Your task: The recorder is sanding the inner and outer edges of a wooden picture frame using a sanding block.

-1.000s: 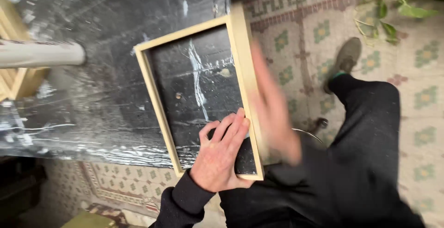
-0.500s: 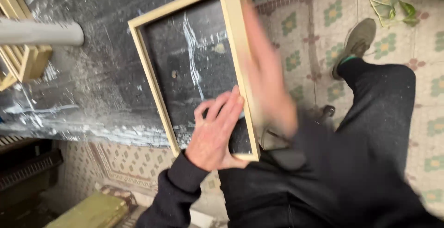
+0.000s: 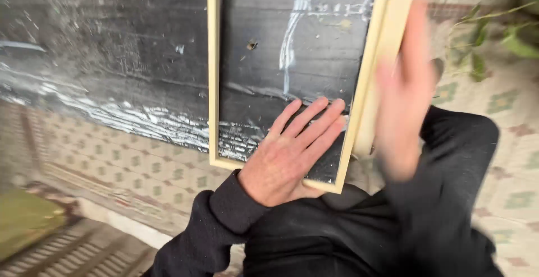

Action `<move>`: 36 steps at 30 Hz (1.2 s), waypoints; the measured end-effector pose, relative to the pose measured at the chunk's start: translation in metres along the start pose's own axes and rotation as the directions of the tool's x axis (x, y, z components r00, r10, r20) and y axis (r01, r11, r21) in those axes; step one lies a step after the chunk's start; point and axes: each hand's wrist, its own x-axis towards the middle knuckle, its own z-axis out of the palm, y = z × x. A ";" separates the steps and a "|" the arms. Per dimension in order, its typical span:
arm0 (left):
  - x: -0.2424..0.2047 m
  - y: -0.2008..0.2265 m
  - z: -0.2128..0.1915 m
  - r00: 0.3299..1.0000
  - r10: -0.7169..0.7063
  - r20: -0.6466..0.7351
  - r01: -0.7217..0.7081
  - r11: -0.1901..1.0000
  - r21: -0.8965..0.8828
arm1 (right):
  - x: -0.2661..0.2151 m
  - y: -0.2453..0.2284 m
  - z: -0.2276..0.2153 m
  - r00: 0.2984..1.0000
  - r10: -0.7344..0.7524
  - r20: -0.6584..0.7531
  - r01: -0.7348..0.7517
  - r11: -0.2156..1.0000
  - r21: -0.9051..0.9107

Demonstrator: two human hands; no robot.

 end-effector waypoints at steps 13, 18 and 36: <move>-0.018 -0.004 0.018 0.991 0.067 -0.114 -0.059 0.996 0.070 | -0.011 -0.050 0.015 1.000 -0.014 -0.019 0.008 0.957 -0.290; -0.010 -0.003 0.010 0.993 0.072 -0.094 -0.054 0.982 0.180 | -0.060 -0.068 0.016 0.999 0.009 0.048 0.014 0.899 -0.438; -0.018 -0.004 0.024 0.992 0.078 -0.100 -0.076 0.997 0.022 | -0.079 -0.019 0.006 0.999 0.035 -0.041 -0.041 0.988 -0.150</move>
